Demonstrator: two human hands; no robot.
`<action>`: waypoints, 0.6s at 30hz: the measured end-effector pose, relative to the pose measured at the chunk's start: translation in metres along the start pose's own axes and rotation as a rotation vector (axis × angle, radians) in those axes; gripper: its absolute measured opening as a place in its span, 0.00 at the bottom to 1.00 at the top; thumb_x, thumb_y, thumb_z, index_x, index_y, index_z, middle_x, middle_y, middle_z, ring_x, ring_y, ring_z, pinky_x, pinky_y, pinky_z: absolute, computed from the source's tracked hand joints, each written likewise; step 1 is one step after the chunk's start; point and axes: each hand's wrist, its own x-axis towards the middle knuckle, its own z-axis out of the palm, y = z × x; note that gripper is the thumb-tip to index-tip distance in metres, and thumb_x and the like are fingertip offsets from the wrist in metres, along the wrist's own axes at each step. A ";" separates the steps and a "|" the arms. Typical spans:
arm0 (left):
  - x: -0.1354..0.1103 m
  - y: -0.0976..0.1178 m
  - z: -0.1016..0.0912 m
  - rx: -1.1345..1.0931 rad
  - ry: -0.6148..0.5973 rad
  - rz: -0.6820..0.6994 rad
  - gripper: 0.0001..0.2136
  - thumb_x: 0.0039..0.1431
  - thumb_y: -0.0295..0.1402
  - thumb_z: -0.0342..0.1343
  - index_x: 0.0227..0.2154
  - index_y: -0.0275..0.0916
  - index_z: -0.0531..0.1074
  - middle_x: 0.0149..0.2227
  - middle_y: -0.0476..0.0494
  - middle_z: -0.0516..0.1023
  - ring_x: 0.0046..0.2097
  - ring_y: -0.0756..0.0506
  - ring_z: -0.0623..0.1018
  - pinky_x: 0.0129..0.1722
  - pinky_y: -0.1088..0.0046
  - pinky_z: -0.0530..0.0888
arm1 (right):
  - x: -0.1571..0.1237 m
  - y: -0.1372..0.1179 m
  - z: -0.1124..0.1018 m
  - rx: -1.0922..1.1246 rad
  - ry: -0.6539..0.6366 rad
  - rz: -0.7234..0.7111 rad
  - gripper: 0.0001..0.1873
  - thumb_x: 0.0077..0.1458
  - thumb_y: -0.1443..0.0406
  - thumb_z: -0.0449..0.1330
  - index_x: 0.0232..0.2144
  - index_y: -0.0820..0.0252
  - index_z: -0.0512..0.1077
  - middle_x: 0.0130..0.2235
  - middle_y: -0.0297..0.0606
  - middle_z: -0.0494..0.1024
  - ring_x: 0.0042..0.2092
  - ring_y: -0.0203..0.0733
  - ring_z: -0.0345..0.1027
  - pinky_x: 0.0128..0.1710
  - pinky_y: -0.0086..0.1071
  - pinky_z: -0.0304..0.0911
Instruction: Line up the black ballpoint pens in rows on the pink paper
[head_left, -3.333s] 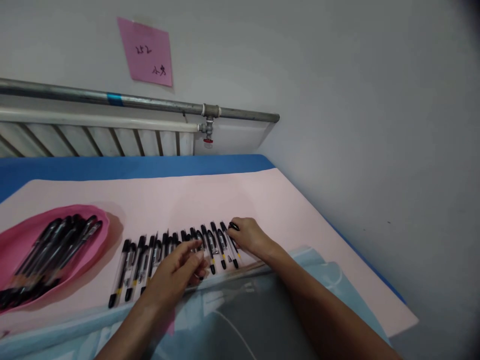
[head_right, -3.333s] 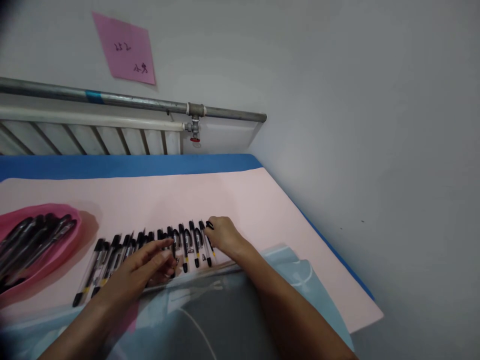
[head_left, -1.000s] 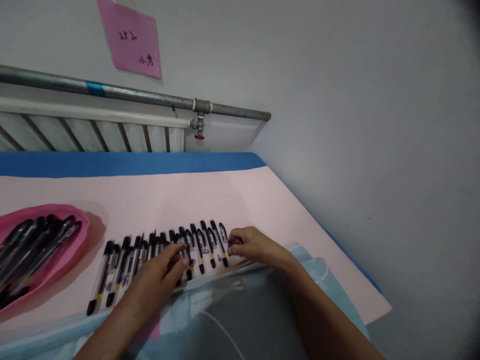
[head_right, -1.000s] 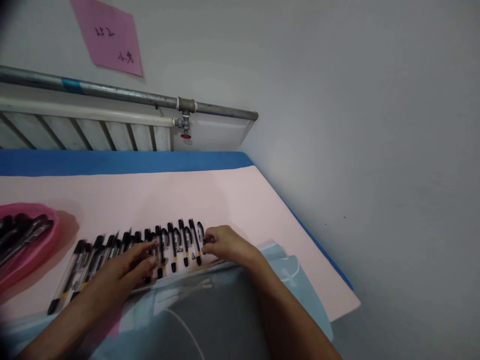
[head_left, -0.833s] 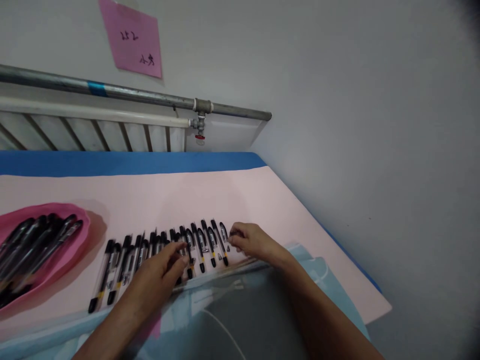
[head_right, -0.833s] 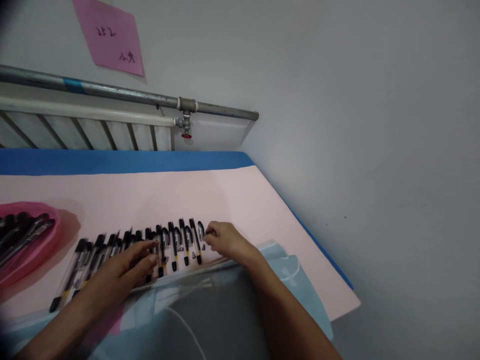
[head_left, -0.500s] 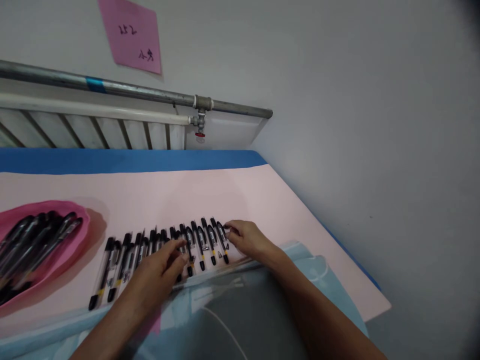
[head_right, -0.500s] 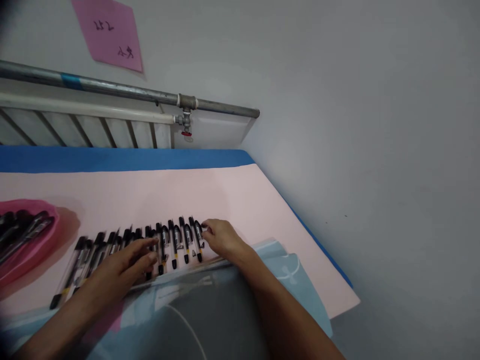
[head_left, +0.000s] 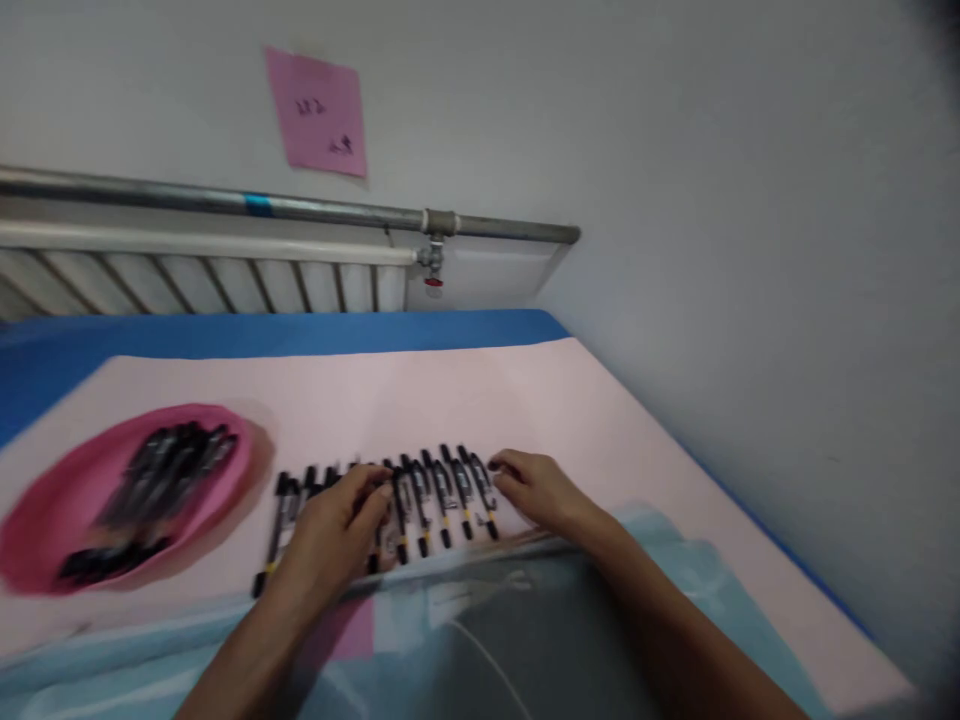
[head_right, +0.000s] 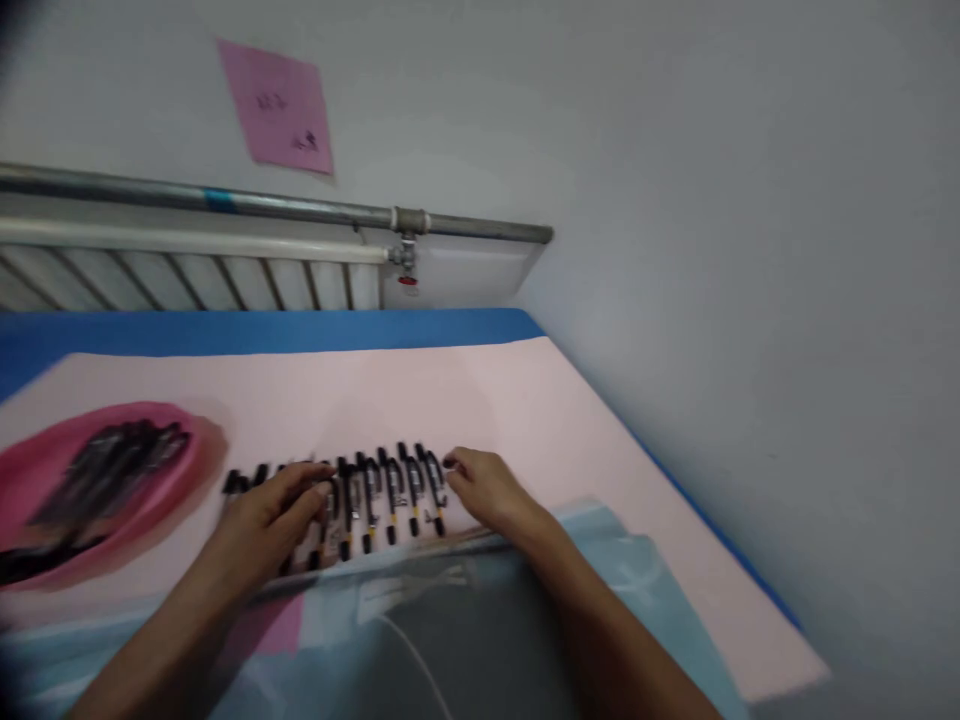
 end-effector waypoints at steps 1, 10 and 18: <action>0.002 0.000 -0.008 0.035 0.058 0.039 0.16 0.53 0.41 0.48 0.39 0.38 0.71 0.27 0.47 0.76 0.30 0.46 0.74 0.30 0.72 0.69 | 0.001 0.000 0.000 0.001 0.002 -0.001 0.15 0.50 0.67 0.49 0.36 0.63 0.72 0.33 0.40 0.76 0.34 0.39 0.67 0.35 0.29 0.58; 0.025 -0.051 -0.119 0.720 0.747 -0.229 0.16 0.56 0.33 0.43 0.41 0.32 0.70 0.42 0.34 0.75 0.45 0.38 0.73 0.43 0.64 0.67 | 0.011 0.009 0.000 0.057 0.048 0.011 0.16 0.46 0.57 0.51 0.32 0.58 0.73 0.32 0.40 0.79 0.34 0.47 0.72 0.33 0.34 0.64; 0.034 -0.076 -0.130 0.826 0.679 -0.378 0.13 0.48 0.31 0.51 0.37 0.32 0.72 0.38 0.31 0.76 0.42 0.35 0.74 0.38 0.63 0.69 | 0.010 0.009 0.001 0.069 0.069 0.022 0.15 0.46 0.57 0.51 0.31 0.57 0.73 0.32 0.42 0.79 0.34 0.48 0.72 0.32 0.34 0.64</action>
